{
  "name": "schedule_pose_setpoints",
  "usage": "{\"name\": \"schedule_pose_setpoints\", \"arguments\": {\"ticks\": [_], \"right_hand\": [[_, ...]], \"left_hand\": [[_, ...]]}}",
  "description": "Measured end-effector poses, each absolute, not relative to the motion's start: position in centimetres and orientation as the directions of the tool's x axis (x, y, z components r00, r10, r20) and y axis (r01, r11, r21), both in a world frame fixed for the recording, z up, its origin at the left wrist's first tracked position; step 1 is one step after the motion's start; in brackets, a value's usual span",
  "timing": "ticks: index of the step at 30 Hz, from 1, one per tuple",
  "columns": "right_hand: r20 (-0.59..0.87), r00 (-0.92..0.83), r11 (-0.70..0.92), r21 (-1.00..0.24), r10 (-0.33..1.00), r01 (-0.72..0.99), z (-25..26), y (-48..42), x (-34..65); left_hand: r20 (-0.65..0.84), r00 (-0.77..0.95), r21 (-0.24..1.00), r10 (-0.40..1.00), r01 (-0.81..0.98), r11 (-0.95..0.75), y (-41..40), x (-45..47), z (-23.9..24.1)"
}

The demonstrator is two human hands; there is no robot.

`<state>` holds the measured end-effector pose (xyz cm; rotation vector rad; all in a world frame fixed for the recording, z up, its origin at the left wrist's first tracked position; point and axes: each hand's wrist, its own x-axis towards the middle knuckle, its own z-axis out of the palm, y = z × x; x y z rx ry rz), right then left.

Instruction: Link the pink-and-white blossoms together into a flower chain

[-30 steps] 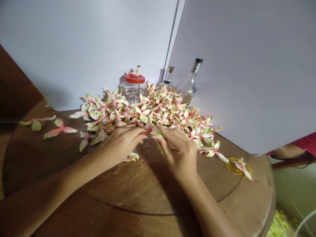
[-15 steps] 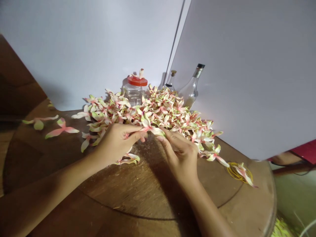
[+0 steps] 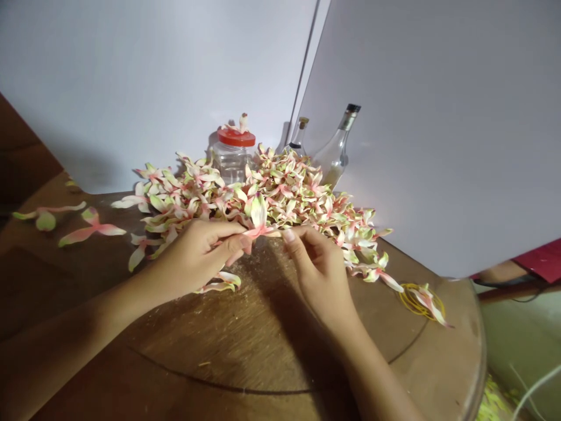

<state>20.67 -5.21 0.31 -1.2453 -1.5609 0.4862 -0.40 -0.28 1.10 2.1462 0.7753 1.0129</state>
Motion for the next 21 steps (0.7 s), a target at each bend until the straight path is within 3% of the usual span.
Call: {"name": "schedule_pose_setpoints", "arguments": {"ticks": [5, 12, 15, 21], "right_hand": [[0.452, -0.095, 0.391, -0.624, 0.887, 0.677, 0.7, -5.3, 21.6], [0.513, -0.287, 0.552, -0.494, 0.809, 0.671, 1.2, -5.7, 22.5], [0.475, -0.297, 0.542, -0.546, 0.828, 0.639, 1.4, -5.8, 22.7], [0.416, -0.138, 0.435, -0.805, 0.899, 0.403, 0.5, -5.8, 21.9]], "left_hand": [[0.444, 0.551, 0.641, 0.707, 0.355, -0.680, -0.3, -0.7, 1.5], [0.371, 0.661, 0.609, 0.653, 0.358, -0.708, -0.9, -0.3, 1.3], [0.371, 0.664, 0.601, 0.650, 0.362, -0.713, -1.0, -0.3, 1.3], [0.387, 0.671, 0.638, 0.633, 0.301, -0.709, -0.9, -0.3, 1.5]]}}
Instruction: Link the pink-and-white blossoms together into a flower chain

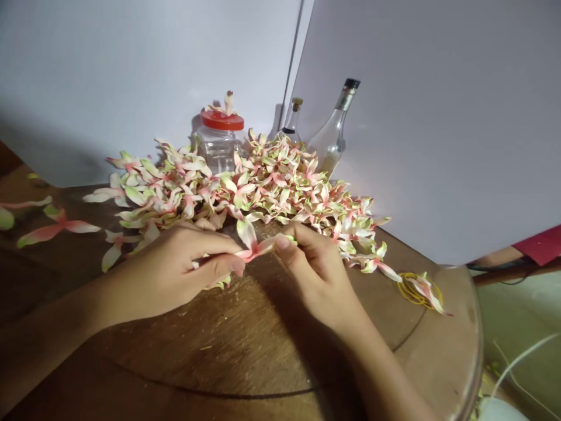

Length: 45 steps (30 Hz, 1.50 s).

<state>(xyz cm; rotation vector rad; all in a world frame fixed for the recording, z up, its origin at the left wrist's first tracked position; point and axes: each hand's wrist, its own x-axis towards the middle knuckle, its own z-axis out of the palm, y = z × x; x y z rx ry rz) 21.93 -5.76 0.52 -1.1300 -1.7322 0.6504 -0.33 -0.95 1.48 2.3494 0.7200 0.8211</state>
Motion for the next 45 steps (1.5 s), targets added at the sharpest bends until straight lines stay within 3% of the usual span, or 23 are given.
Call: {"name": "schedule_pose_setpoints", "arguments": {"ticks": [6, 10, 13, 21, 35, 42, 45], "right_hand": [[0.346, -0.069, 0.353, -0.923, 0.936, 0.155, -1.0, -5.1, 21.8], [0.332, -0.086, 0.343, -0.911, 0.939, 0.231, -0.9, -5.0, 21.7], [0.323, -0.140, 0.352, -0.879, 0.936, 0.321, -0.4, -5.2, 21.4], [0.346, -0.277, 0.437, -0.797, 0.896, 0.418, 0.2, -5.6, 20.9], [0.332, -0.304, 0.440, -0.790, 0.893, 0.428, 0.4, -5.8, 20.3], [0.329, -0.309, 0.432, -0.821, 0.892, 0.374, 0.1, -5.6, 20.6], [0.320, -0.303, 0.419, -0.832, 0.898, 0.364, 0.1, -5.6, 20.6]], "left_hand": [[0.366, 0.683, 0.599, 0.632, 0.346, -0.722, -1.3, -0.3, 1.4], [0.530, 0.564, 0.552, 0.633, 0.337, -0.763, -0.9, -0.5, 1.8], [0.580, 0.476, 0.584, 0.661, 0.323, -0.745, -0.5, -0.6, 2.0], [0.319, 0.660, 0.740, 0.680, 0.276, -0.614, -0.3, -0.8, 1.4], [0.254, 0.634, 0.851, 0.731, 0.213, -0.480, 0.0, -0.2, 1.1], [0.270, 0.644, 0.799, 0.716, 0.265, -0.540, -0.1, -0.4, 1.2], [0.387, 0.604, 0.679, 0.697, 0.325, -0.659, -0.5, -0.3, 1.1]]}}
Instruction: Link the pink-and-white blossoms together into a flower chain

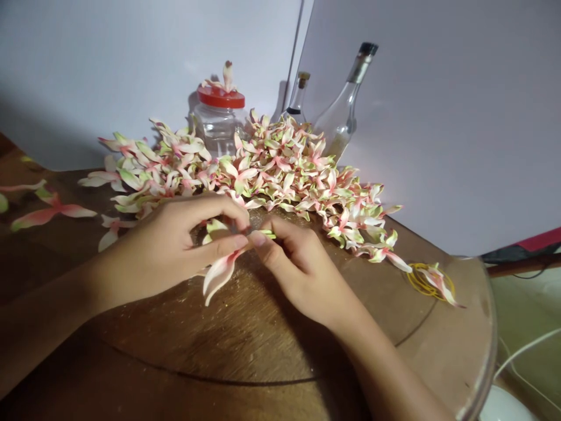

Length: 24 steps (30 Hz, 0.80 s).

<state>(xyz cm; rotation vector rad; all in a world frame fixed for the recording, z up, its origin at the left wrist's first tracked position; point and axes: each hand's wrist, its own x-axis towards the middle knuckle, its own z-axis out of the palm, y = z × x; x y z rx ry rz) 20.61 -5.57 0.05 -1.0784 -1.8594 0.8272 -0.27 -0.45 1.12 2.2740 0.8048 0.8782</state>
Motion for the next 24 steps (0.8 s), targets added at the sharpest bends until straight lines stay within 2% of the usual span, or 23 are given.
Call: {"name": "schedule_pose_setpoints", "arguments": {"ticks": [2, 4, 8, 11, 24], "right_hand": [[0.311, -0.282, 0.402, -0.838, 0.908, 0.368, 0.0, -5.6, 20.5], [0.303, -0.266, 0.387, -0.845, 0.915, 0.370, 0.0, -5.7, 20.4], [0.270, -0.246, 0.348, -0.858, 0.931, 0.378, -0.1, -5.9, 19.9], [0.263, -0.235, 0.336, -0.866, 0.936, 0.370, 0.0, -6.0, 19.5], [0.143, -0.204, 0.203, -0.929, 0.968, 0.309, 0.2, -6.4, 19.1]], "left_hand": [[0.530, 0.590, 0.501, 0.609, 0.362, -0.786, -0.7, -0.1, 1.1], [0.602, 0.624, 0.295, 0.498, 0.405, -0.865, -1.0, 0.0, 1.1], [0.599, 0.699, -0.007, 0.391, 0.493, -0.870, -1.4, -0.2, 1.1], [0.611, 0.717, -0.154, 0.336, 0.523, -0.838, -1.6, -0.3, 1.0], [0.664, 0.706, -0.235, 0.246, 0.510, -0.827, -1.5, -0.4, 0.9]]}}
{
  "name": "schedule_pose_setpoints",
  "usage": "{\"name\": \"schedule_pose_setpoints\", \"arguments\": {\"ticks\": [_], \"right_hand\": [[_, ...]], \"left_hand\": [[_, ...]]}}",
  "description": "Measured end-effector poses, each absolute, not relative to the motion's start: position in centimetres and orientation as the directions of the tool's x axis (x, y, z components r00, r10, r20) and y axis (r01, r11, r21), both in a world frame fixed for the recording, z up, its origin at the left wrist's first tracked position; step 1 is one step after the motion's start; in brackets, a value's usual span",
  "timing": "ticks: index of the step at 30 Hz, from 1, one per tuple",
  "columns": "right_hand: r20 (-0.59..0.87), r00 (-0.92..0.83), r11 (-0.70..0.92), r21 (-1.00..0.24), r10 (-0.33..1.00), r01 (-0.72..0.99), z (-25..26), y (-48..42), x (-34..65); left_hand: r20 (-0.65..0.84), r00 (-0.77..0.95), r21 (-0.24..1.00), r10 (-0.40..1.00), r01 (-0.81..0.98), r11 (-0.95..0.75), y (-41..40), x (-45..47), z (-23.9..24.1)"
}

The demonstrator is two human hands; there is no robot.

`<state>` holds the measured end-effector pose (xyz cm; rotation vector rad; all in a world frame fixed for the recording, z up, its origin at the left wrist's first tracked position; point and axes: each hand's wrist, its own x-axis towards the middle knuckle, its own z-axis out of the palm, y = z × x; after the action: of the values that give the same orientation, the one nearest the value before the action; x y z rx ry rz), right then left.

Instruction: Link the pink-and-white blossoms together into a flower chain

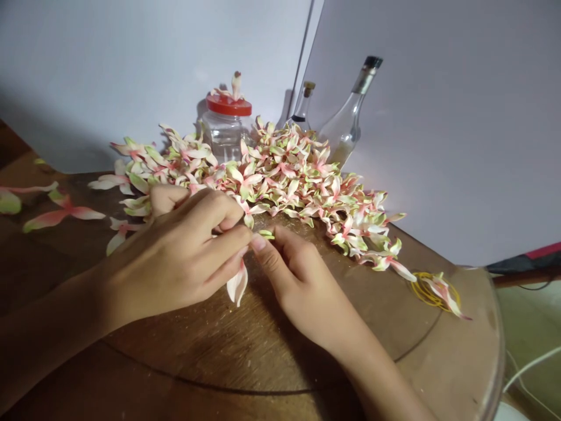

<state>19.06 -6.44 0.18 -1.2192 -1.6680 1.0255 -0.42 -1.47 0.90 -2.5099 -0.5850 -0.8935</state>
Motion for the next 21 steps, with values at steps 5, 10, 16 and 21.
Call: {"name": "schedule_pose_setpoints", "arguments": {"ticks": [5, 10, 16, 21], "right_hand": [[0.119, -0.236, 0.197, -0.919, 0.964, 0.341, 0.1, -6.4, 19.2], [0.129, -0.275, 0.228, -0.902, 0.953, 0.366, 0.0, -6.4, 19.3], [0.217, -0.318, 0.373, -0.702, 0.923, 0.607, -0.4, -6.0, 19.8], [0.277, -0.314, 0.417, -0.526, 0.908, 0.741, -0.5, -5.4, 20.7]], "left_hand": [[0.620, 0.739, -0.237, 0.263, 0.496, -0.835, -1.5, -0.3, 0.9], [0.593, 0.741, -0.079, 0.315, 0.443, -0.893, -1.3, -0.2, 0.9], [0.667, 0.672, 0.161, 0.322, 0.293, -0.943, -0.3, -0.3, 0.6], [0.719, 0.599, 0.309, 0.353, 0.180, -0.934, -0.3, -0.4, 0.3]]}}
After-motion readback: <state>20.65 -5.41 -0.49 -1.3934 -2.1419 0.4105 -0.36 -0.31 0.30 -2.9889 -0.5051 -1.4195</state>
